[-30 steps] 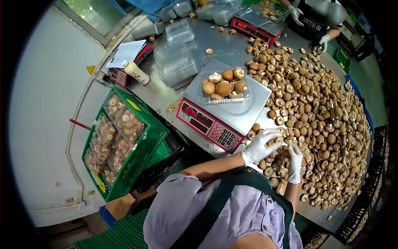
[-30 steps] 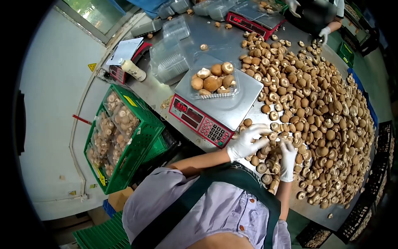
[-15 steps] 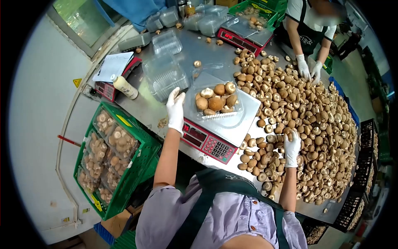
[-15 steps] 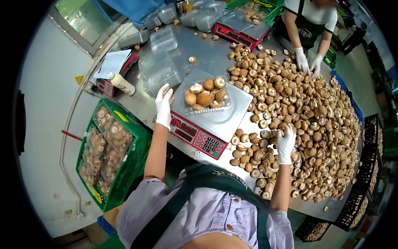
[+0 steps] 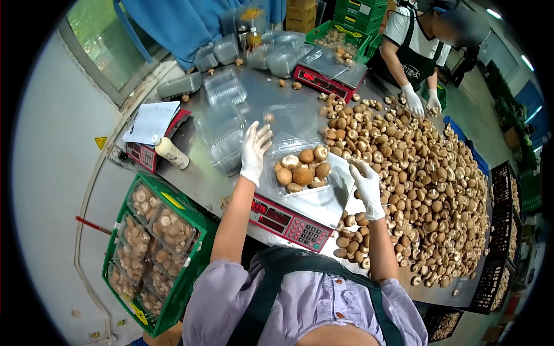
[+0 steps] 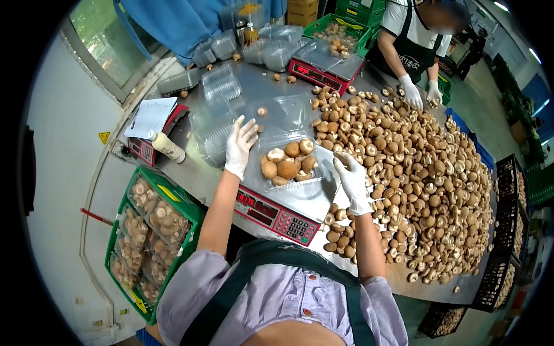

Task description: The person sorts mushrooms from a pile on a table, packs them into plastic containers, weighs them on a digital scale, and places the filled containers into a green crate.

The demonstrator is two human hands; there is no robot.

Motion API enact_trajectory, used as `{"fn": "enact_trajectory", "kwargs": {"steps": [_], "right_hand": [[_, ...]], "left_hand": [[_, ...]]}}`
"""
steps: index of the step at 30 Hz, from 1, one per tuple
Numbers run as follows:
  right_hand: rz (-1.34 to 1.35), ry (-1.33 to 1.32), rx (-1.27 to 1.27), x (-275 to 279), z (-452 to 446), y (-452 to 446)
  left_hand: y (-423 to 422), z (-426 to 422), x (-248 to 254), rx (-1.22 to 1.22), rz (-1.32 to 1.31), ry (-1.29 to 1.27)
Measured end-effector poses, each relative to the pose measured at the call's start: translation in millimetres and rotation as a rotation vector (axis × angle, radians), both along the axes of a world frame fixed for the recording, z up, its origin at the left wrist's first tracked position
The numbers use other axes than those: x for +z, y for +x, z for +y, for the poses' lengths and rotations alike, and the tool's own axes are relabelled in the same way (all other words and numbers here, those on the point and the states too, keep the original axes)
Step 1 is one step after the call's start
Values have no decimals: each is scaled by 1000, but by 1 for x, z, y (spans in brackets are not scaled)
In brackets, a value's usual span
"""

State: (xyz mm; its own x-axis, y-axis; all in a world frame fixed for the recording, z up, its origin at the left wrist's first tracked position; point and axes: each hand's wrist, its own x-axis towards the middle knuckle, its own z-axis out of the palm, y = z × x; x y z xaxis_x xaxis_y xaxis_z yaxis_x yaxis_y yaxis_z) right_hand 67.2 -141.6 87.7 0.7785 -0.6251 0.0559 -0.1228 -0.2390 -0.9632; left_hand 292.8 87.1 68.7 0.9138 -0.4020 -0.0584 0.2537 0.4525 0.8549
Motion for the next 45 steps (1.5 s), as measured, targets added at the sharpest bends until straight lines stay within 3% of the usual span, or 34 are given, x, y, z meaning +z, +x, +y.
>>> {"fn": "enact_trajectory", "kwargs": {"steps": [1,3,5,7,8,9,11,12,17,19,22,26,29,31,34,35,37,38,41,45], "right_hand": [[1,43,-3,2,1,0],[-23,74,11,2,1,-3],[-42,111,22,0,2,-4],[-10,153,92,0,8,-4],[74,219,110,4,12,-4],[98,264,117,2,14,-3],[320,159,125,-4,13,3],[319,155,114,-4,14,5],[254,398,242,-19,-4,2],[287,446,267,-12,1,-1],[255,488,279,-16,4,-8],[212,310,214,-18,20,-23],[81,237,234,-49,15,-40],[60,16,186,-40,27,-47],[72,-301,228,-6,45,-54],[25,-389,183,-21,39,-56],[-129,-486,243,-14,45,-51],[-246,-719,271,-18,44,-46],[-375,-885,234,11,74,-35],[-438,-840,314,6,87,-26]], "left_hand": [[-9,6,7,-32,-121,-107],[-35,22,15,-8,-188,-37],[-61,39,12,-82,-625,456],[-92,42,18,216,-1035,808],[-97,46,-5,282,-1056,881],[-104,49,-13,277,-1052,883],[-115,52,-21,-102,-113,638],[-117,54,-12,-222,30,581],[-128,47,-1,-283,76,541],[-128,44,1,-271,210,450],[-127,42,-13,-249,157,401],[-129,41,-19,-236,48,375],[-128,46,-32,-282,-140,429],[-131,50,-40,-148,-392,529],[-134,60,-17,-73,-436,621],[-137,63,-6,-82,-443,739],[-139,65,-9,192,-830,597],[-141,70,-11,161,-831,516],[-141,85,-29,143,-600,296],[-144,107,-25,342,-919,615]]}}
